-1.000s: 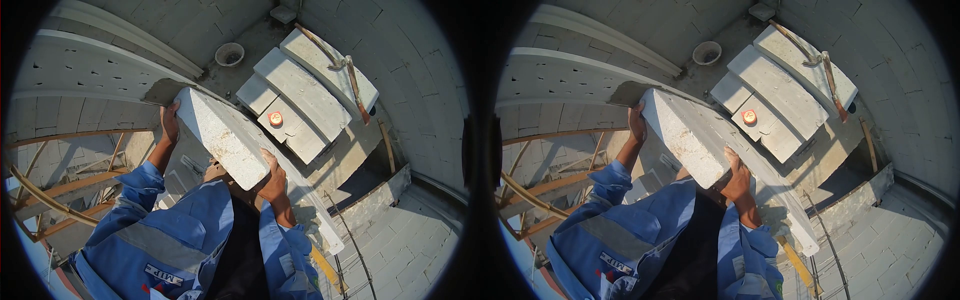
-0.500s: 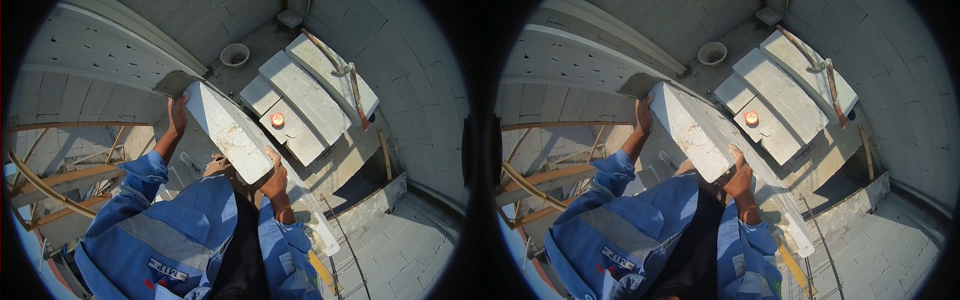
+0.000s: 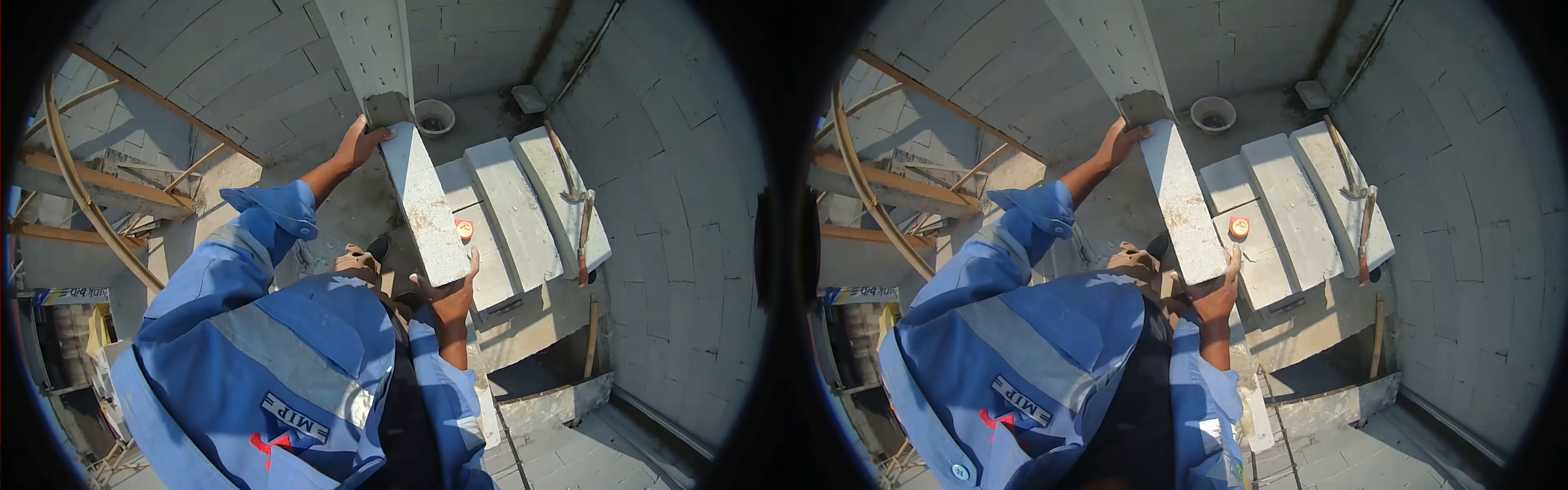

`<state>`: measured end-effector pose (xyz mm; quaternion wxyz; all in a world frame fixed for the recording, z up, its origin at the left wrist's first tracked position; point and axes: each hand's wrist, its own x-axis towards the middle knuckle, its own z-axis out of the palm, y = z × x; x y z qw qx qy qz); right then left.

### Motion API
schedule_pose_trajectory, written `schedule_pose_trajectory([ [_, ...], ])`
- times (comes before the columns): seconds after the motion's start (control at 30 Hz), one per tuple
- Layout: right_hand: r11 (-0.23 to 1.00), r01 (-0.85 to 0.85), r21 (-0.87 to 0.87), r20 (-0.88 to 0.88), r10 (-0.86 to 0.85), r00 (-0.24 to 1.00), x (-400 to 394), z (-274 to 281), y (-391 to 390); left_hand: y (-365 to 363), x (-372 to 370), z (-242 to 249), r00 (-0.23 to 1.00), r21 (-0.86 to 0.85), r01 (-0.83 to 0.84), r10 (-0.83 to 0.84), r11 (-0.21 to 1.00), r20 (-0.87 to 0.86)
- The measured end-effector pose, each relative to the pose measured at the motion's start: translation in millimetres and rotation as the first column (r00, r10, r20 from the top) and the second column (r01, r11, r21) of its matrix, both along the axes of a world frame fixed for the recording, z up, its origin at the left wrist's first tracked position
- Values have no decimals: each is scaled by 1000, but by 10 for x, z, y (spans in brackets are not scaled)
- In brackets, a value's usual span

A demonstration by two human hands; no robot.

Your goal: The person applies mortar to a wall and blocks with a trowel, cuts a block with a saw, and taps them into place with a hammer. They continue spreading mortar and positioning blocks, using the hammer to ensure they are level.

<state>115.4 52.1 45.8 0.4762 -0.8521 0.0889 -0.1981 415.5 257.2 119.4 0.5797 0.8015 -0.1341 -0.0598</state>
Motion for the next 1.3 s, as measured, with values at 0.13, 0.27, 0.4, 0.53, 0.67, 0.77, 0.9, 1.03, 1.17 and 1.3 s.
schedule_pose_trajectory([
  [0.13, 961, -67, -268, -237, 2, 971, -56, -9, -109, 40, 141, -50, 999, 45, 44, -43, 998, -13],
  [0.27, 966, -76, -247, -310, -4, 951, -80, -83, -98, 50, 175, -5, 998, 79, 68, -68, 995, -7],
  [0.4, 964, -28, -264, -277, -48, 960, -70, -292, -71, 21, 169, 1, 998, 84, 56, -56, 995, -4],
  [0.53, 966, 1, -257, -211, -57, 976, -75, -454, -47, -15, 145, -42, 999, 194, 33, -36, 980, 11],
  [0.67, 994, 16, -112, -221, -41, 974, -47, -396, -25, -28, 131, -76, 999, 73, 6, -9, 997, 32],
  [0.77, 985, 8, -172, -158, -35, 987, -28, -348, -19, -30, 131, -101, 996, 140, -34, 21, 990, 91],
  [0.9, 986, 1, -166, -200, -35, 979, -49, -382, -21, -17, 181, -227, 995, 142, -60, 48, 988, 91],
  [1.03, 997, 19, -76, -252, -37, 967, -58, -398, 11, 13, 188, -229, 999, 192, -27, 20, 981, 34],
  [1.17, 969, -29, -247, -210, -24, 977, -49, -353, 22, 46, 195, -296, 999, 179, -18, 10, 984, 46],
  [1.3, 967, -33, -252, -163, -9, 987, -25, -207, 53, 66, 188, -314, 1000, 147, 4, -6, 989, 14],
])
